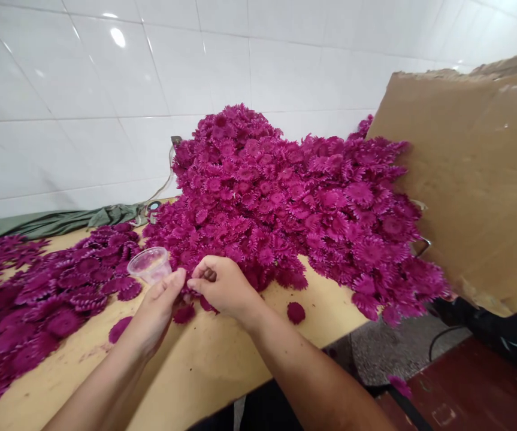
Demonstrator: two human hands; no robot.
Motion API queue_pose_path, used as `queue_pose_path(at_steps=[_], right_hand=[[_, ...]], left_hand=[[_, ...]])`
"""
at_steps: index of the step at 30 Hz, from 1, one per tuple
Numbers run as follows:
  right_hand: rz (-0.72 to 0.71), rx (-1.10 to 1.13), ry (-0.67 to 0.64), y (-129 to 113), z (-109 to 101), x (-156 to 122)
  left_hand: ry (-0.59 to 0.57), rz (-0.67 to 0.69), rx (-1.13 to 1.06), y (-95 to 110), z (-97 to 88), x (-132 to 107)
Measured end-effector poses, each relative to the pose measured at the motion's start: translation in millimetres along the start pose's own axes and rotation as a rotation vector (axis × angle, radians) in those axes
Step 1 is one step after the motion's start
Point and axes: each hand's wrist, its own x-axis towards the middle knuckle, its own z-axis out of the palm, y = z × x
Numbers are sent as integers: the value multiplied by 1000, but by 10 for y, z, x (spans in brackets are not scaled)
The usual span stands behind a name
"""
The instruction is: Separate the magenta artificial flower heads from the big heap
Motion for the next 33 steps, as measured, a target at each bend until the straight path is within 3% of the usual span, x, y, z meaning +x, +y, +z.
queue_pose_path(at_steps=[9, 19, 21, 24, 30, 33], right_hand=[[-91, -104, 321, 85, 73, 201], [-60, -88, 463, 13, 113, 585], [-70, -55, 413, -5, 109, 550], [-150, -62, 235, -39, 105, 374], [-378, -430, 32, -88, 97, 17], [-321, -281, -60, -101, 35, -20]], left_hand=[[95, 169, 154, 16, -39, -82], [203, 246, 53, 42, -52, 30], [184, 213, 19, 55, -76, 39], [132, 123, -78, 60, -142, 17], [58, 25, -105, 61, -193, -55], [54, -23, -172, 82, -194, -73]])
